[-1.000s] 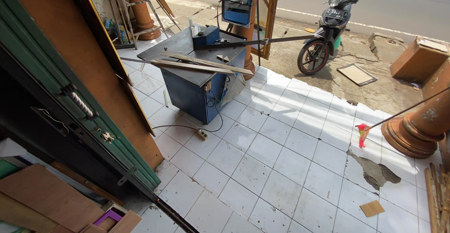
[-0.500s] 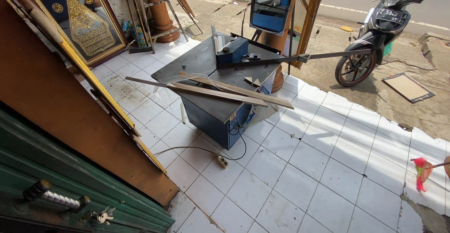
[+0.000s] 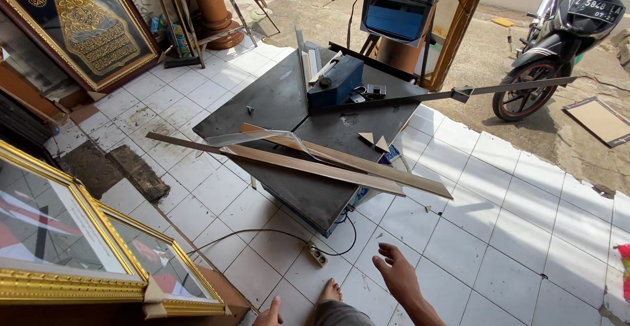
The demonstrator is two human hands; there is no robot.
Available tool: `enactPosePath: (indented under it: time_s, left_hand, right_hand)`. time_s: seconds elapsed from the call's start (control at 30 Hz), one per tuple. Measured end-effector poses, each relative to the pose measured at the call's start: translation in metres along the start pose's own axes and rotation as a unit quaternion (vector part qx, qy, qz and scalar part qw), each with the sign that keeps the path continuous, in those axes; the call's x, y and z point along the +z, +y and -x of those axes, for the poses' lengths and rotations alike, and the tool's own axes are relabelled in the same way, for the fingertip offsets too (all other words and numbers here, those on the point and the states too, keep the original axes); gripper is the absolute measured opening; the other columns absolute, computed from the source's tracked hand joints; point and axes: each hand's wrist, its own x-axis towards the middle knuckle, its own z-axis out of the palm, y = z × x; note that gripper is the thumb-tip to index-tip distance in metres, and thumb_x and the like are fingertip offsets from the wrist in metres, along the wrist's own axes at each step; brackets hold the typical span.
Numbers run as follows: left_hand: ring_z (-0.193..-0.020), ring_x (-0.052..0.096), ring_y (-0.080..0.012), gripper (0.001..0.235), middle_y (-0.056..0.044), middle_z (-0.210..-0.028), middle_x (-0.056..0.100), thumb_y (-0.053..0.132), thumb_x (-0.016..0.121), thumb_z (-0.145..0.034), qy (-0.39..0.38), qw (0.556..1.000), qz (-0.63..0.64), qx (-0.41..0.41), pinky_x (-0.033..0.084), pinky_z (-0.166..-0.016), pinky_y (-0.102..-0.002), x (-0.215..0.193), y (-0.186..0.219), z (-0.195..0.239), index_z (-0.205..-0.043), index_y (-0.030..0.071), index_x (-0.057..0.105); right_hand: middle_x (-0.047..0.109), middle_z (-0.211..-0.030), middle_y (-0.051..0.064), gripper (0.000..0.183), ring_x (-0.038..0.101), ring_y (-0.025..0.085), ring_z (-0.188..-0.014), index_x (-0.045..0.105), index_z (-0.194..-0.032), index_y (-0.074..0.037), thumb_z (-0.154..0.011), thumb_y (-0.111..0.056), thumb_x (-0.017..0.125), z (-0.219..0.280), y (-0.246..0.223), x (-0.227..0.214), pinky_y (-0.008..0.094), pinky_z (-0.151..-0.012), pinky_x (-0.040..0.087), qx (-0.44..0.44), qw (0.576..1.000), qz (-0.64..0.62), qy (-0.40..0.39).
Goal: The person handles several pieces of frame molding at a specialized cutting station, organizing and placing them onto the workstation. They use a ruler to measure one piece and mark it with a pen.
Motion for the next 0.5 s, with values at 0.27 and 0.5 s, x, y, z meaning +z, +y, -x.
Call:
enactPosePath:
  time_s: [0.27, 0.5]
  left_hand:
    - [-0.08, 0.058, -0.0176, 0.034, 0.003, -0.08, 0.068, 0.051, 0.066, -0.104, -0.09, 0.979, -0.093, 0.155, 0.048, -0.079, -0.038, 0.051, 0.256, -0.079, -0.09, 0.019, 0.07]
    - [-0.079, 0.069, -0.0212, 0.021, -0.001, -0.087, 0.077, 0.033, 0.073, -0.105, -0.065, 0.913, -0.144, 0.376, 0.057, -0.073, -0.041, 0.036, 0.372, -0.149, -0.092, 0.017, 0.072]
  right_hand:
    - [0.072, -0.151, 0.001, 0.05, 0.06, 0.033, -0.143, 0.066, -0.152, -0.029, -0.103, -0.038, 0.074, -0.188, -0.128, 0.005, 0.058, -0.108, 0.055, -0.173, 0.94, 0.292, 0.042]
    - [0.068, -0.143, 0.003, 0.052, 0.057, 0.035, -0.135, 0.067, -0.153, -0.028, -0.101, -0.03, 0.071, -0.267, -0.186, 0.022, 0.058, -0.102, 0.052, -0.204, 0.897, 0.388, 0.063]
